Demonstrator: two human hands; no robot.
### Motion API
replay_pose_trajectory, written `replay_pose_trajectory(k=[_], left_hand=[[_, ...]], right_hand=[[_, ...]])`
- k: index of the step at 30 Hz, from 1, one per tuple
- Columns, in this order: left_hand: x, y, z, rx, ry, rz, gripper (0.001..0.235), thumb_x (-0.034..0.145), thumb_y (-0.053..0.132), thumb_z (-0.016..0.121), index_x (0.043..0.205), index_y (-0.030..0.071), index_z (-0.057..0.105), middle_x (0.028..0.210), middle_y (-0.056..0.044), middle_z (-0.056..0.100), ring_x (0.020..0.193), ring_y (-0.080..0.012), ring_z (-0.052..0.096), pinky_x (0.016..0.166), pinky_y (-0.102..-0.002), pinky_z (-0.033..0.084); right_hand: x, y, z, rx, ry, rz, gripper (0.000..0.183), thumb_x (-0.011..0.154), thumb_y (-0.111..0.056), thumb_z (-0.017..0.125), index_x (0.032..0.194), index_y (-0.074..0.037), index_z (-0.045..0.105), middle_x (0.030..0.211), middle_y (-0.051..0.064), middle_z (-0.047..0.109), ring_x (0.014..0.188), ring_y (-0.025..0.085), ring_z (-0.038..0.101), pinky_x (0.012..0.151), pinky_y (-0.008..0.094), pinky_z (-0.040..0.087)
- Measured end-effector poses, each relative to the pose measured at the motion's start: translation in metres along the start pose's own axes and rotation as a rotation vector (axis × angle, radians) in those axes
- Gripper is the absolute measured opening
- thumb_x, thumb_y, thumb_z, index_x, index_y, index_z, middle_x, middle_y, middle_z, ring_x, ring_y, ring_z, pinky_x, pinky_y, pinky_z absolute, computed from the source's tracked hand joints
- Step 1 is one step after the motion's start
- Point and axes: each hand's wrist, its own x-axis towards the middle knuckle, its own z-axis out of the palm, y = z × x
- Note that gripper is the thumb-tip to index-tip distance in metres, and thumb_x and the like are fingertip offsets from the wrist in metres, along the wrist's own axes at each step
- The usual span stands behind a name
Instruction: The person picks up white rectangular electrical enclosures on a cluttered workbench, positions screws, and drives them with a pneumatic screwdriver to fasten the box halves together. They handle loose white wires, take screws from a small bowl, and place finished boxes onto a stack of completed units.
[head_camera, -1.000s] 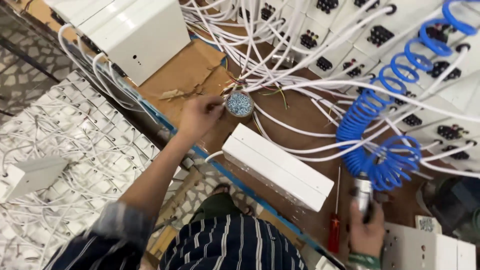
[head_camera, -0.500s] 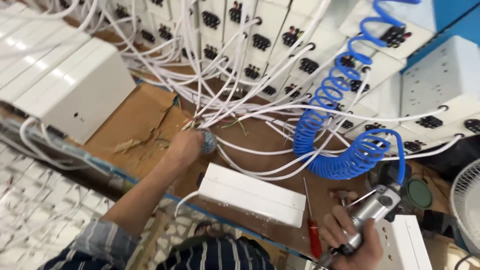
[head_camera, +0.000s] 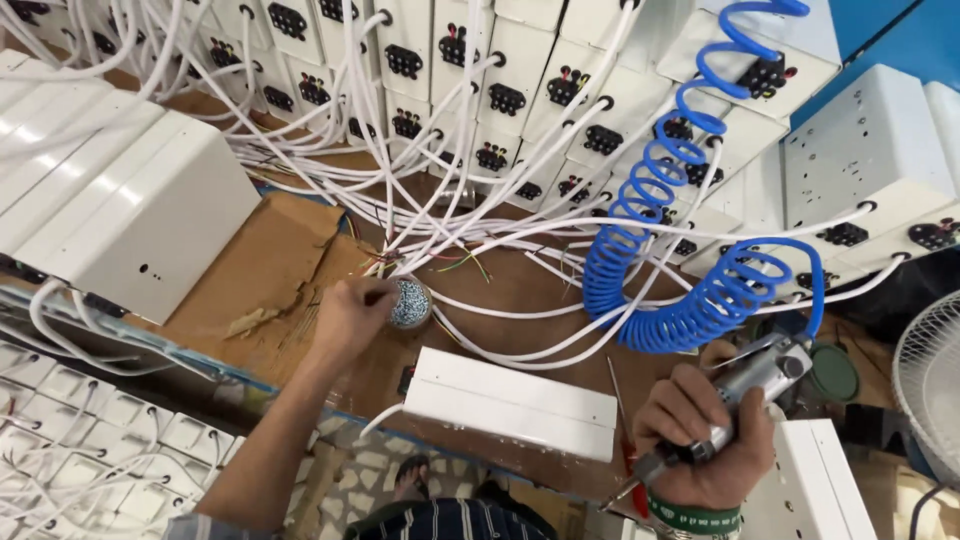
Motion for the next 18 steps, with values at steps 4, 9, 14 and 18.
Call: replay_pose_trajectory(k=[4, 9, 14, 18], left_hand=[[-0.014, -0.034, 0.016, -0.624, -0.151, -0.518, 0.022, 0.092, 0.013, 0.072, 0.109, 0.000, 0.076, 0.087, -0.012, 0.076, 0.074, -0.0203, 0.073, 0.068, -0.032, 0.060], [-0.027, -0.007, -0.004, -1.592, -0.114, -0.723, 0.014, 0.105, 0.008, 0.064, 0.111, -0.004, 0.068, 0.103, -0.010, 0.071, 0.092, -0.0179, 0.072, 0.083, -0.028, 0.063], [-0.046, 0.089, -0.019, -1.522, -0.056, -0.799, 0.011, 0.094, 0.002, 0.064, 0.102, -0.001, 0.071, 0.099, -0.014, 0.075, 0.094, -0.0220, 0.074, 0.088, -0.031, 0.062], [-0.083, 0.145, -0.002, -1.256, -0.255, -0.734, 0.013, 0.092, 0.003, 0.069, 0.104, -0.001, 0.072, 0.098, -0.012, 0.077, 0.092, -0.0221, 0.075, 0.085, -0.034, 0.064]], right_hand=[[0.001, 0.001, 0.004, -0.068, 0.040, 0.007, 0.036, 0.107, -0.026, 0.067, 0.136, -0.008, 0.056, 0.085, -0.004, 0.048, 0.075, 0.008, 0.044, 0.069, 0.024, 0.039], [0.007, -0.002, 0.003, -0.195, 0.057, -0.024, 0.039, 0.106, -0.025, 0.065, 0.140, -0.009, 0.057, 0.085, -0.003, 0.047, 0.075, 0.009, 0.043, 0.069, 0.027, 0.039], [0.016, -0.001, 0.009, -0.519, 0.104, -0.139, 0.032, 0.106, -0.038, 0.063, 0.126, -0.014, 0.058, 0.080, -0.002, 0.047, 0.073, 0.012, 0.044, 0.071, 0.030, 0.038], [0.016, -0.001, 0.014, -0.579, 0.162, -0.172, 0.039, 0.107, -0.051, 0.060, 0.125, -0.017, 0.059, 0.075, -0.001, 0.048, 0.070, 0.014, 0.044, 0.071, 0.031, 0.039]])
